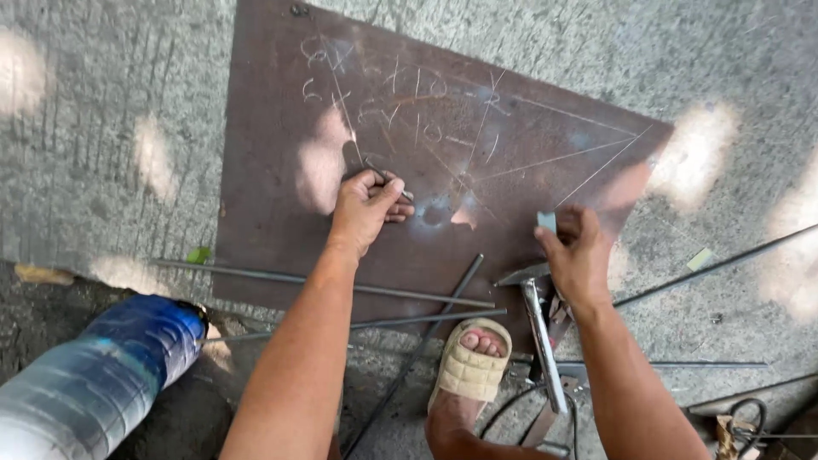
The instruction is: Marking and measuring a metal plate using soapstone, a square, and a hammer for layout
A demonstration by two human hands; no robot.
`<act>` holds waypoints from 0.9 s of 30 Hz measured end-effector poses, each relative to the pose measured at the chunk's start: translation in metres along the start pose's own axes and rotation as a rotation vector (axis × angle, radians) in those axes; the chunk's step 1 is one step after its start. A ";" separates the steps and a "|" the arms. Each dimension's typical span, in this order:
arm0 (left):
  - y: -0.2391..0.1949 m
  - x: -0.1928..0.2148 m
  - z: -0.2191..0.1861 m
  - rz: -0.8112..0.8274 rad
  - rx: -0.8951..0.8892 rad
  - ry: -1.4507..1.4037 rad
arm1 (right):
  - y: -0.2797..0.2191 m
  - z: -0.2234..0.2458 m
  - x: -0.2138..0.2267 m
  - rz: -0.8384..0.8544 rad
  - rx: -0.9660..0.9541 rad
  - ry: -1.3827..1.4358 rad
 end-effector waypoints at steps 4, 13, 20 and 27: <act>-0.005 -0.001 0.001 -0.010 0.001 0.012 | 0.015 0.031 -0.041 0.193 -0.246 0.656; -0.010 -0.004 -0.009 -0.035 0.009 0.048 | 0.032 0.053 -0.086 0.335 -0.316 0.760; -0.012 -0.005 -0.009 -0.053 0.015 0.068 | 0.037 0.054 -0.070 0.258 -0.257 0.704; -0.013 -0.006 -0.008 -0.053 0.007 0.071 | 0.044 0.060 -0.065 0.255 -0.206 0.587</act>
Point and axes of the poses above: each hand's wrist, its own y-axis towards the middle knuckle, its own x-axis out of the back of the hand, z = x × y, the point moved 7 cm from there along y, towards the middle knuckle, and after that the axes turned 4 degrees about y, right-handed, at the moved point
